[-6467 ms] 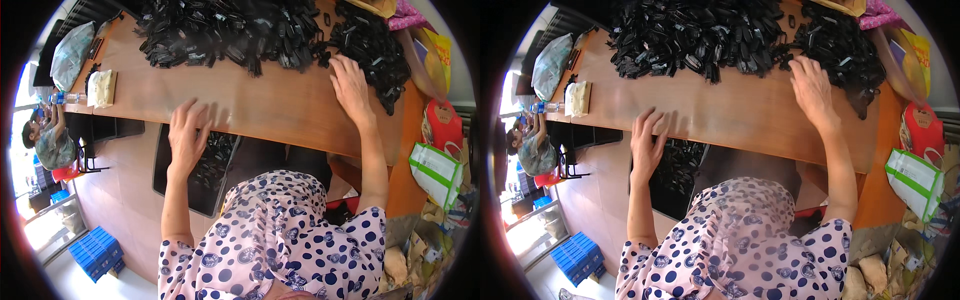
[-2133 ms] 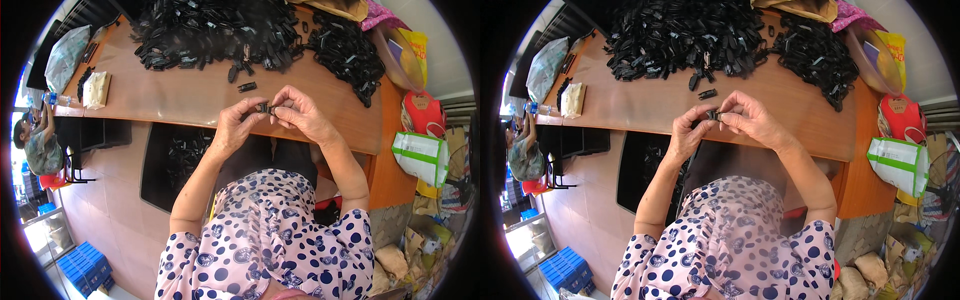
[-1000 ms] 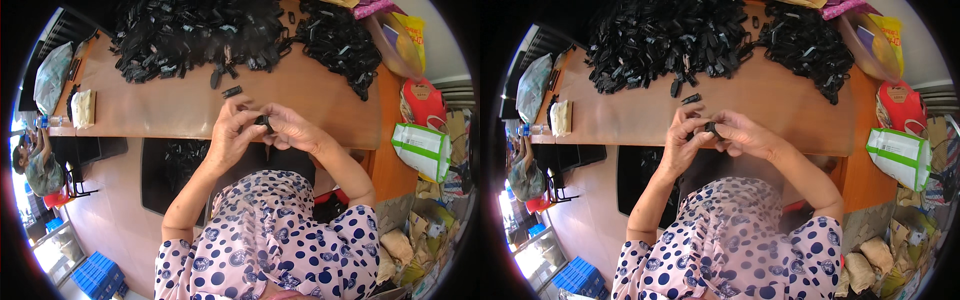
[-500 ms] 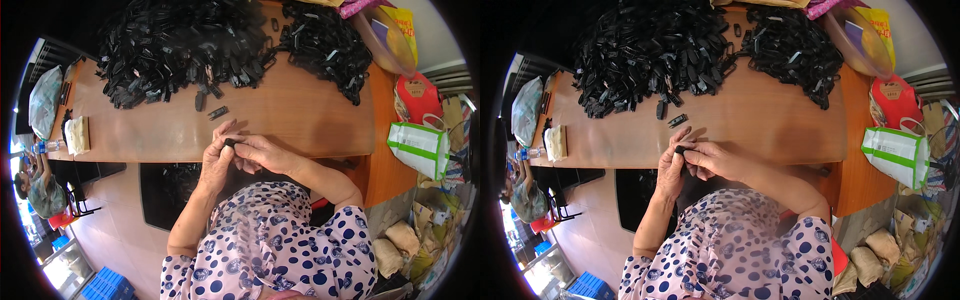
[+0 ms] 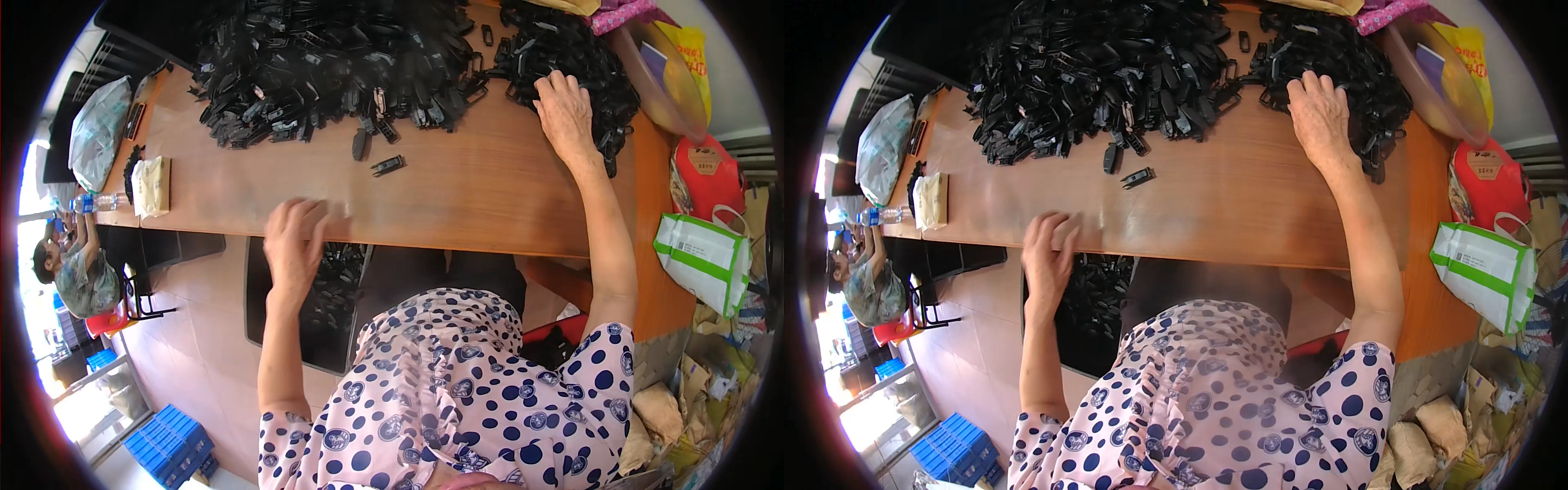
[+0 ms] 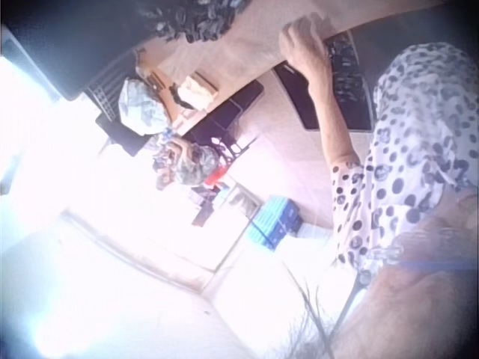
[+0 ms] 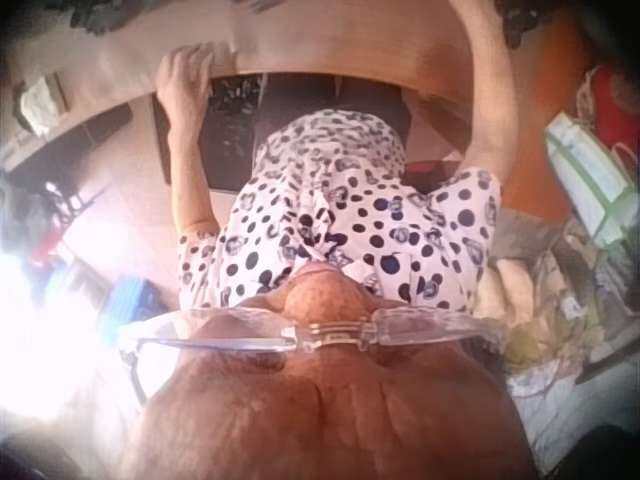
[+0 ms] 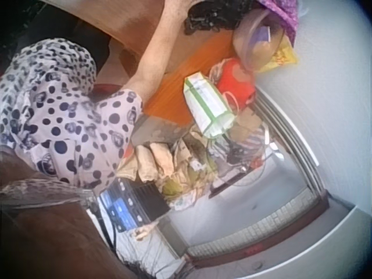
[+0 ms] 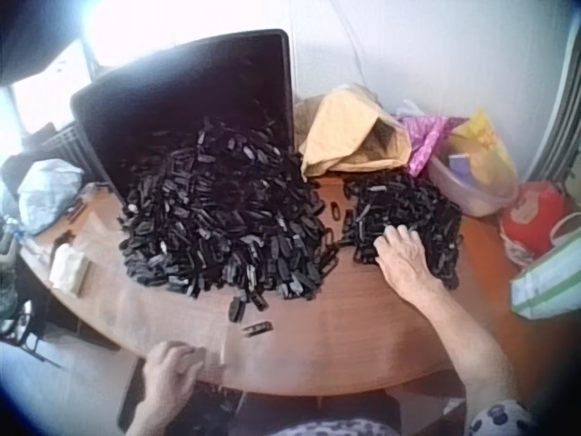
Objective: The person assembles plastic components by fitting pieces together by hand and dropping the assembled items into a container below the table.
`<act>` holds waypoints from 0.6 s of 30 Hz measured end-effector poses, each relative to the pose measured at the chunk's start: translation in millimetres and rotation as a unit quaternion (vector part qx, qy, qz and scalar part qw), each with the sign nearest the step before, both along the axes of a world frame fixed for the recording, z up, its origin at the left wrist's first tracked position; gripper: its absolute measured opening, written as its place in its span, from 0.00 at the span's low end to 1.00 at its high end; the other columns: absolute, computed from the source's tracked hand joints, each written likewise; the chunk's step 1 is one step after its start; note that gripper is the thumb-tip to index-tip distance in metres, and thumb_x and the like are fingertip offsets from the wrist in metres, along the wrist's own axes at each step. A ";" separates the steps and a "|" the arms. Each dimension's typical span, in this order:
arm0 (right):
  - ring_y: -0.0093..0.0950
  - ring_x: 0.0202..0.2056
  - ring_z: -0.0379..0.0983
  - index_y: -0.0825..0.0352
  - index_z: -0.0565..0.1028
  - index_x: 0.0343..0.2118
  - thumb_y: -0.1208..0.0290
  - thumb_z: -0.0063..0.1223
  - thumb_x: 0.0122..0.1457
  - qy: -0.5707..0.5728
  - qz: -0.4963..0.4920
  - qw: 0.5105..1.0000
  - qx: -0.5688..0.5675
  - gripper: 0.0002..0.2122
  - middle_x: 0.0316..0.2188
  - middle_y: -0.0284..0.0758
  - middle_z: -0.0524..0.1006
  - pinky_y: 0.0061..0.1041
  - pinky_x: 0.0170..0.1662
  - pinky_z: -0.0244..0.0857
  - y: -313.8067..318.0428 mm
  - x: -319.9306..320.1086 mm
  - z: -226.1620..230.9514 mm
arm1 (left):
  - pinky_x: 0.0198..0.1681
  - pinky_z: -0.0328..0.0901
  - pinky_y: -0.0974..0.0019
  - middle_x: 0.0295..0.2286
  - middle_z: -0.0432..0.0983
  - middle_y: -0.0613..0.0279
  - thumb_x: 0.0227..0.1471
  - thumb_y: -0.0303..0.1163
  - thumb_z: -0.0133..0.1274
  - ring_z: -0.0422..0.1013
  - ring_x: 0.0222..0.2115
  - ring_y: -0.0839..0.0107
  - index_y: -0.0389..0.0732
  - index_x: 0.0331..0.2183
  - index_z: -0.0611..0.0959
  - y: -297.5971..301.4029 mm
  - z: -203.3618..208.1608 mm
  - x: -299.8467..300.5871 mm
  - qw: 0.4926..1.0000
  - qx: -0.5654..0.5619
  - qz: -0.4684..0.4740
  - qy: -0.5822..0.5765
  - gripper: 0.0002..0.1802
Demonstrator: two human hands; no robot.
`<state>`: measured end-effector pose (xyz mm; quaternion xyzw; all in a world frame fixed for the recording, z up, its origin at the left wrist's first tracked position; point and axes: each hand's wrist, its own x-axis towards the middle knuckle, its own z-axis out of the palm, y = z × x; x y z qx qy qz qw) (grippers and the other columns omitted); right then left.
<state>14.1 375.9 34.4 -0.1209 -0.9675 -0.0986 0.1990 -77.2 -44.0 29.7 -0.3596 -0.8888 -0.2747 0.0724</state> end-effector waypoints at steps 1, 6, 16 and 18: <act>0.34 0.38 0.65 0.65 0.73 0.32 0.73 0.58 0.49 -0.018 0.004 1.000 0.014 0.08 0.33 0.34 0.69 0.34 0.38 0.60 2.5 -2.6 -3.0 | 0.39 0.65 0.57 0.36 0.73 0.55 0.44 0.29 0.58 0.69 0.36 0.54 0.40 0.38 0.77 16.7 -2.1 -2.6 1.000 0.006 -0.025 -0.009 0.16; 0.34 0.37 0.65 0.64 0.72 0.29 0.73 0.55 0.51 -0.010 0.052 0.998 -0.028 0.04 0.32 0.33 0.69 0.34 0.38 0.59 -2.0 -4.3 5.5 | 0.37 0.66 0.57 0.32 0.72 0.56 0.45 0.28 0.56 0.71 0.35 0.55 0.39 0.35 0.76 78.7 -15.2 -15.9 0.995 -0.014 -0.099 0.023 0.12; 0.25 0.40 0.71 0.62 0.70 0.39 0.72 0.52 0.59 0.101 0.187 0.462 -0.861 0.07 0.37 0.33 0.76 0.23 0.44 0.64 -32.0 5.5 2.9 | 0.34 0.68 0.69 0.34 0.76 0.62 0.47 0.25 0.57 0.72 0.29 0.72 0.39 0.45 0.73 68.8 -32.9 -15.6 0.943 0.112 -0.068 -0.305 0.21; 0.25 0.40 0.71 0.63 0.68 0.44 0.73 0.49 0.60 0.091 0.190 0.405 -0.890 0.09 0.36 0.34 0.75 0.18 0.37 0.65 -57.6 4.1 4.9 | 0.33 0.67 0.71 0.33 0.75 0.64 0.48 0.25 0.57 0.71 0.28 0.75 0.38 0.47 0.72 64.1 -45.5 -7.0 0.891 0.211 -0.092 -0.390 0.22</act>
